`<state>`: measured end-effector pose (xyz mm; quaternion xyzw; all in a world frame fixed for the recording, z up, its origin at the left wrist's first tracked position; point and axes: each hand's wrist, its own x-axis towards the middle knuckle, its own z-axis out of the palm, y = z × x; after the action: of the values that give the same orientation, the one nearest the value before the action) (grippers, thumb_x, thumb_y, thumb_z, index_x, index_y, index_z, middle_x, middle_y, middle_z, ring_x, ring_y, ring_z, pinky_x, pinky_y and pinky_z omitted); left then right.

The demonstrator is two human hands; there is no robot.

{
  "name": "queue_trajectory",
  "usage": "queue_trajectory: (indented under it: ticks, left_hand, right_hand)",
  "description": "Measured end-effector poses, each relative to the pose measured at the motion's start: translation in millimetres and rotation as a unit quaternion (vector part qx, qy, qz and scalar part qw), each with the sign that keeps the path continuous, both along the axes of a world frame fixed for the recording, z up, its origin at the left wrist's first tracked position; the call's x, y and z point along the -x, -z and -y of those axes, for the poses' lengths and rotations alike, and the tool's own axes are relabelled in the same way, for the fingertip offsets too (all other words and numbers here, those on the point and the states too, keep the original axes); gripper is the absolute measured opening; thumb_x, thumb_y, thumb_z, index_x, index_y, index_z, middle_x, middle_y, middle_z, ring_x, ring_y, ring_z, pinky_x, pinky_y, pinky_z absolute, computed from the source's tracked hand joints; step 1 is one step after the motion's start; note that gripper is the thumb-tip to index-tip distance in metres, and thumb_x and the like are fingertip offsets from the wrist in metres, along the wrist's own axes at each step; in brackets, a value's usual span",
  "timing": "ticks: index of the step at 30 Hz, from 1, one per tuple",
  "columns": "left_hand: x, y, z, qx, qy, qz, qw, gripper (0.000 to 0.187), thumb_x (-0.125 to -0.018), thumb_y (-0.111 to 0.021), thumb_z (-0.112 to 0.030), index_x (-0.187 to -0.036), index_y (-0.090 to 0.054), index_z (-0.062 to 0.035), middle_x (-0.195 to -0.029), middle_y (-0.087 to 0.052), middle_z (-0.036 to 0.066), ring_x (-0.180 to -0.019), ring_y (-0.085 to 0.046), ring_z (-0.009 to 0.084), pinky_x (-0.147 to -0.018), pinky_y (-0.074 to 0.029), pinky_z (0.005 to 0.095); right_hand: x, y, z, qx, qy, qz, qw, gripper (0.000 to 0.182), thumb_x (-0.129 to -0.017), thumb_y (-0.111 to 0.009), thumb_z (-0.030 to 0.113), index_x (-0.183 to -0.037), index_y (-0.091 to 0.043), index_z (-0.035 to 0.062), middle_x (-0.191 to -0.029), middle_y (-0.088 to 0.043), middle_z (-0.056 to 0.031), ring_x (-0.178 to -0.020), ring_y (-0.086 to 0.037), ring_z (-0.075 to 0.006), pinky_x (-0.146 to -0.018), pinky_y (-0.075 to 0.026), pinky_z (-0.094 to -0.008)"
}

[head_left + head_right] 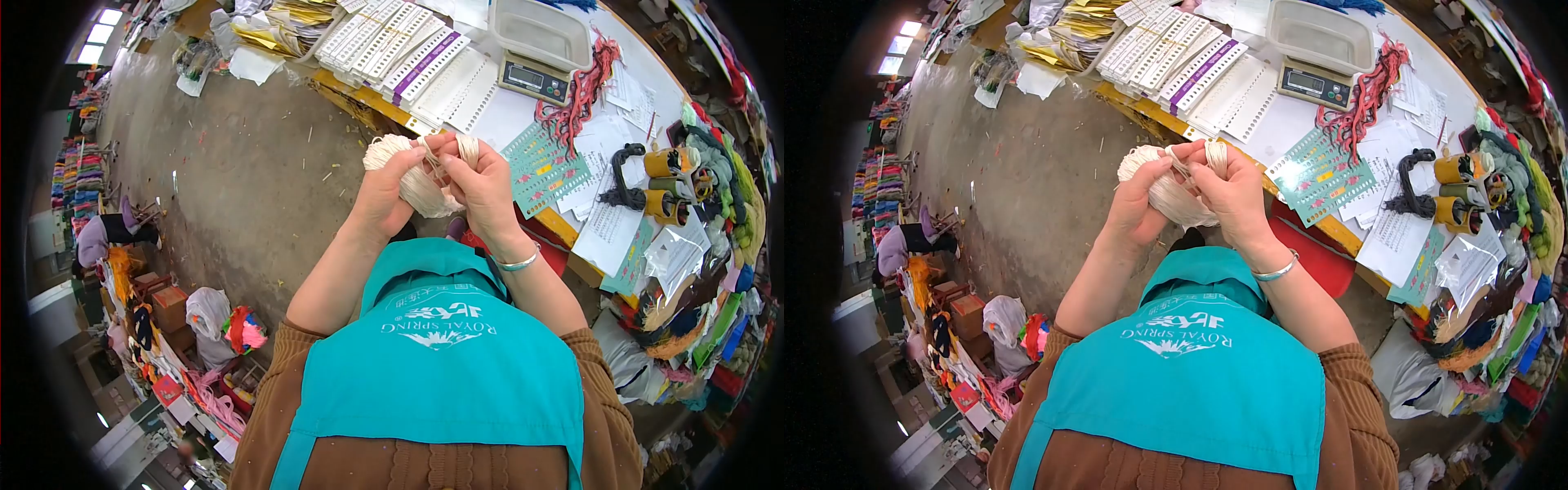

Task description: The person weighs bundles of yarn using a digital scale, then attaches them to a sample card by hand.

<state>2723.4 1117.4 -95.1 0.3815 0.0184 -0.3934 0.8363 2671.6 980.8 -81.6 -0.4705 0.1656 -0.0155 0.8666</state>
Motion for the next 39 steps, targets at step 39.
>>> queue_trajectory:
  ticks: [39]
  left_hand:
    - [1.1,1.4,3.9,-0.019,-0.04,0.029,0.999,0.033,-0.087,-0.06,-0.007,-0.119,-0.055,0.0002,-0.08,-0.056,0.001,-0.076,-0.053,0.0083,-0.076,-0.046,0.025]
  right_hand:
    - [8.8,11.2,4.7,-0.024,0.013,0.006,1.0,0.007,-0.085,-0.062,0.007,-0.09,-0.063,0.0013,-0.071,-0.061,0.0002,-0.052,-0.041,0.0001,-0.045,-0.029,-0.017]
